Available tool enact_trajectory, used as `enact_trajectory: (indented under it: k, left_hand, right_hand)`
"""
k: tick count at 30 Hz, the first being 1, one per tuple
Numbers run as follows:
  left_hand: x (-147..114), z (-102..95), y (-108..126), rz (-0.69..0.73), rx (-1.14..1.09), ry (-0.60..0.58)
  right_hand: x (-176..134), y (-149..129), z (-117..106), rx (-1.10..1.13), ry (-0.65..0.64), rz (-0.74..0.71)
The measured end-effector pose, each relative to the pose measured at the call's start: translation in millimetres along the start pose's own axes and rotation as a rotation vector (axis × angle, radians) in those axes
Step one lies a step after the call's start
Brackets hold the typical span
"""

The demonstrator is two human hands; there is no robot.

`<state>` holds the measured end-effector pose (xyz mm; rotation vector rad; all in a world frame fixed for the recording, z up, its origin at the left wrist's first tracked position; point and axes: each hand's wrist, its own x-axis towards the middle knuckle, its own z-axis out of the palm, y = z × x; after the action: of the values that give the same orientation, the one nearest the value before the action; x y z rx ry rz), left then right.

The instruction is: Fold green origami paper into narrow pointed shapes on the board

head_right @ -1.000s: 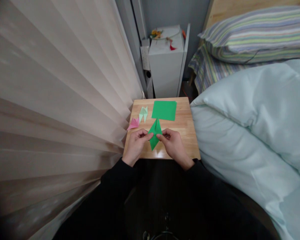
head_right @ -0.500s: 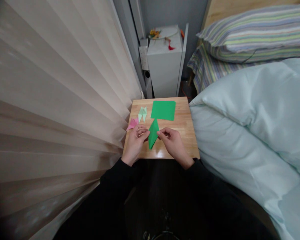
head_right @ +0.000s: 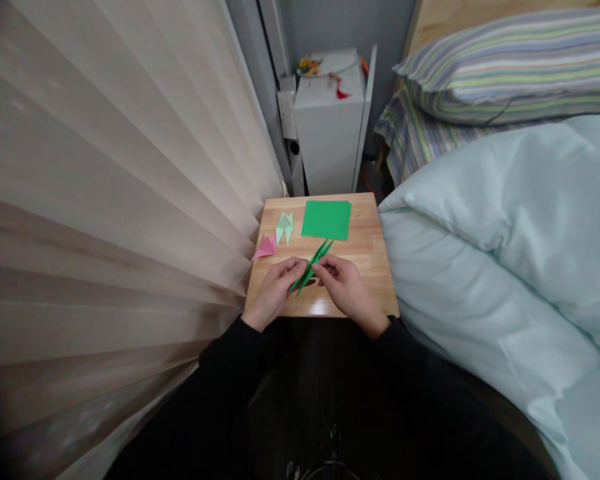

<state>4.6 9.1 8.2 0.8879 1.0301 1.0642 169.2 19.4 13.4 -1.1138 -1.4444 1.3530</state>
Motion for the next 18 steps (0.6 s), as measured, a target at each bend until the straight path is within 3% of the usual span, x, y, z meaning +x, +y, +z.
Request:
enact_trajectory:
  k: [5, 10, 18]
  left_hand:
    - [-1.0, 1.3, 0.9, -0.018, 0.056, 0.020]
    - [2.9, -3.9, 0.4, 0.172, 0.246, 0.096]
    - [3.0, -5.2, 0.7, 0.182, 0.372, 0.029]
  right_hand:
    - [-1.3, 0.6, -1.1, -0.051, 0.000, -0.018]
    - [-3.2, -0.9, -3.5, -0.232, 0.034, -0.084]
    - [-1.5, 0.3, -3.2, -0.195, 0.088, -0.018]
